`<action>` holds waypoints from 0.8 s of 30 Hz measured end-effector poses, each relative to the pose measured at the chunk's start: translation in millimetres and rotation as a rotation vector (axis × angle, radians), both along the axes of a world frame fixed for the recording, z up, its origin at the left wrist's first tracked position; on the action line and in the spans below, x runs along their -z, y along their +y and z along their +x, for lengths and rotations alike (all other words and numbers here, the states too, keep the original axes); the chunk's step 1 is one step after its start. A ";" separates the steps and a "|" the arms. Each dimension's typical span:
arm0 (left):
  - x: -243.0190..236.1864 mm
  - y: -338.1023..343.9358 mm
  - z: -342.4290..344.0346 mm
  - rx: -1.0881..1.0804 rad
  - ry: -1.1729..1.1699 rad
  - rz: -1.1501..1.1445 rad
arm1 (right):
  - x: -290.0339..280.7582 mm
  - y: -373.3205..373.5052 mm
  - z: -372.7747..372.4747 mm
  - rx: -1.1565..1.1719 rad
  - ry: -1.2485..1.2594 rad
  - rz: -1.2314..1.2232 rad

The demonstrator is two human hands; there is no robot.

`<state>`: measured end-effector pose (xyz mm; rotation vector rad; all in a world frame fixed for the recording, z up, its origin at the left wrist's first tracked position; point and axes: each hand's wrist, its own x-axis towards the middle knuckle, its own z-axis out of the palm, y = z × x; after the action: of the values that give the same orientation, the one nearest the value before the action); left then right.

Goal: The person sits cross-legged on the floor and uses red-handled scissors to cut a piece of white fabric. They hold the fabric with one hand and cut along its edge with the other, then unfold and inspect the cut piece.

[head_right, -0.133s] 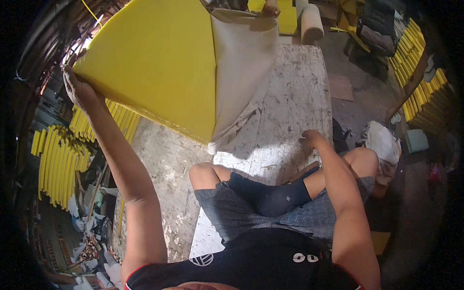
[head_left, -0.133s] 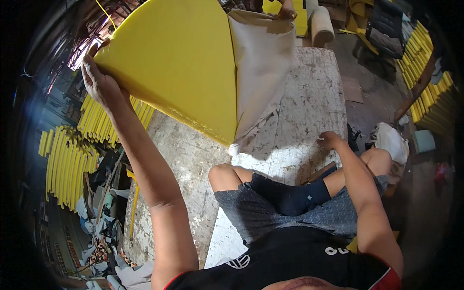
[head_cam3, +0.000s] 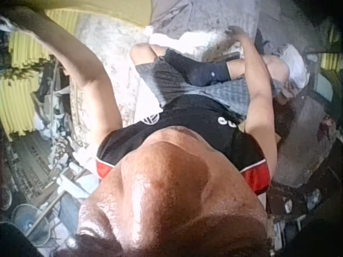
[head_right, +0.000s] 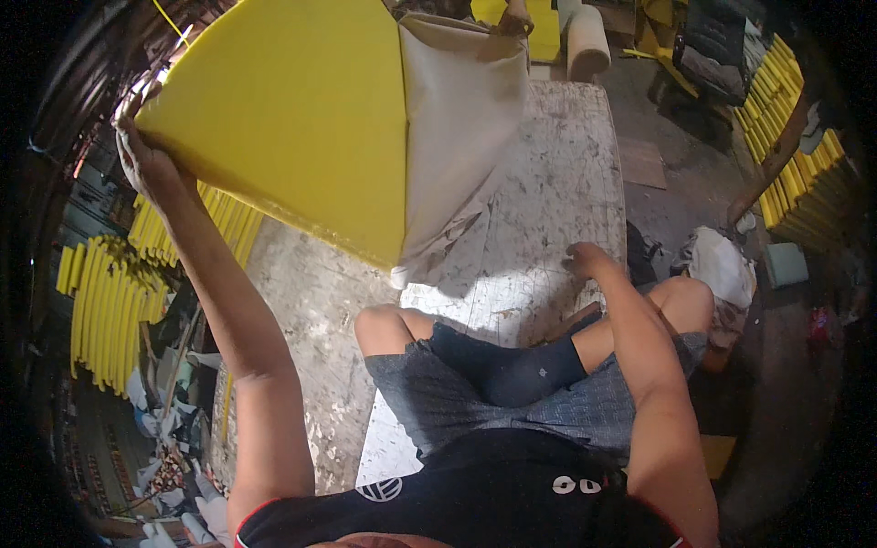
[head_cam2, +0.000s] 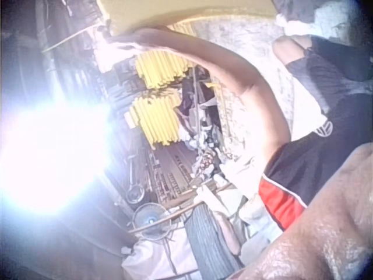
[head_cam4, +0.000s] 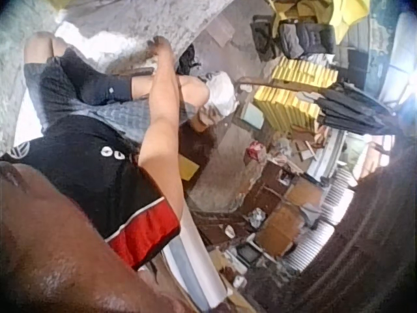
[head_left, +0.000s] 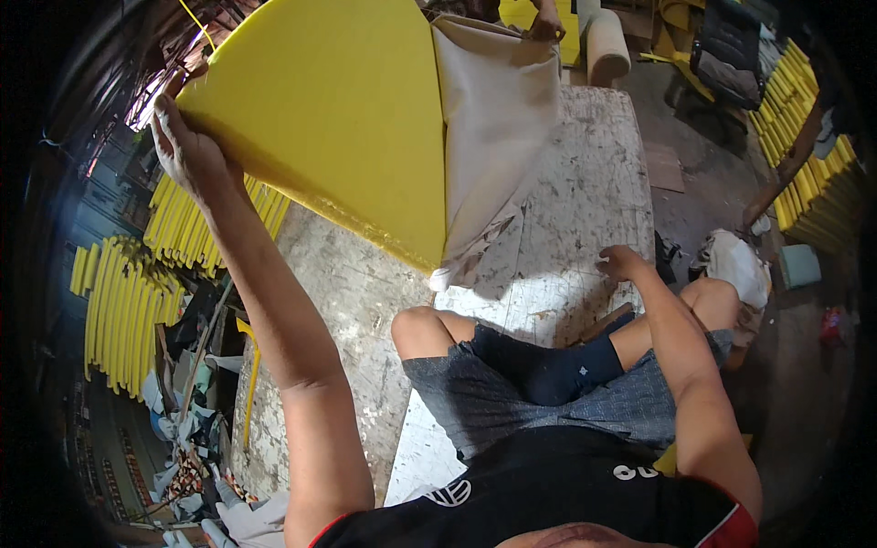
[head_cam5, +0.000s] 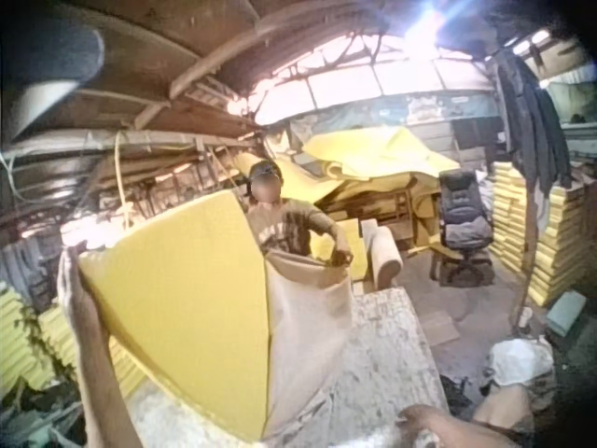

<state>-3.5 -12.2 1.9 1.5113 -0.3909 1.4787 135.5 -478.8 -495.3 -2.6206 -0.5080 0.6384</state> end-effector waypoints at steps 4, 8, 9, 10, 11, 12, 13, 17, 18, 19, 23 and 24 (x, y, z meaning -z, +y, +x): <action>3.6 3.1 6.5 -0.017 -0.038 0.070 | -54.0 24.8 -17.1 -0.072 -0.058 0.088; -1.6 -1.6 17.4 -0.084 -0.059 0.124 | -151.0 81.0 -31.7 -0.075 -0.277 0.362; -1.7 -4.0 15.9 -0.064 -0.048 0.139 | -186.1 101.2 -37.5 -0.072 -0.337 0.441; -1.0 -10.4 15.7 -0.040 -0.036 0.149 | -220.3 117.9 -39.1 -0.168 -0.434 0.688; -0.6 -13.0 15.3 0.002 -0.022 0.125 | -256.1 140.3 -45.5 -0.190 -0.581 0.776; -0.3 -13.2 11.9 0.032 -0.003 0.105 | -294.3 161.8 -55.5 -0.216 -0.778 0.818; 0.5 -16.0 12.4 0.077 0.005 0.075 | -330.3 181.5 -60.3 -0.267 -0.988 0.930; 3.6 -9.6 13.3 0.419 -0.004 0.021 | -435.0 255.0 -72.1 -0.567 -1.257 1.179; 7.3 -28.0 12.8 0.574 -0.018 0.040 | -444.6 266.4 -71.9 -0.522 -1.324 1.225; 8.1 -35.6 7.7 0.709 -0.019 0.071 | -453.8 282.0 -73.8 -0.476 -1.380 1.295; 84.9 -24.9 3.1 0.740 0.038 -0.294 | -457.5 315.3 -78.0 -0.326 -1.556 1.355; 116.6 -20.0 2.9 0.661 0.066 -0.378 | -459.0 318.8 -70.9 -0.387 -1.670 1.422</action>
<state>-0.6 -32.2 -114.7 0.9896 -0.4821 0.9105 64.6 -160.0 -36.2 -1.0442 -1.2017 -1.4785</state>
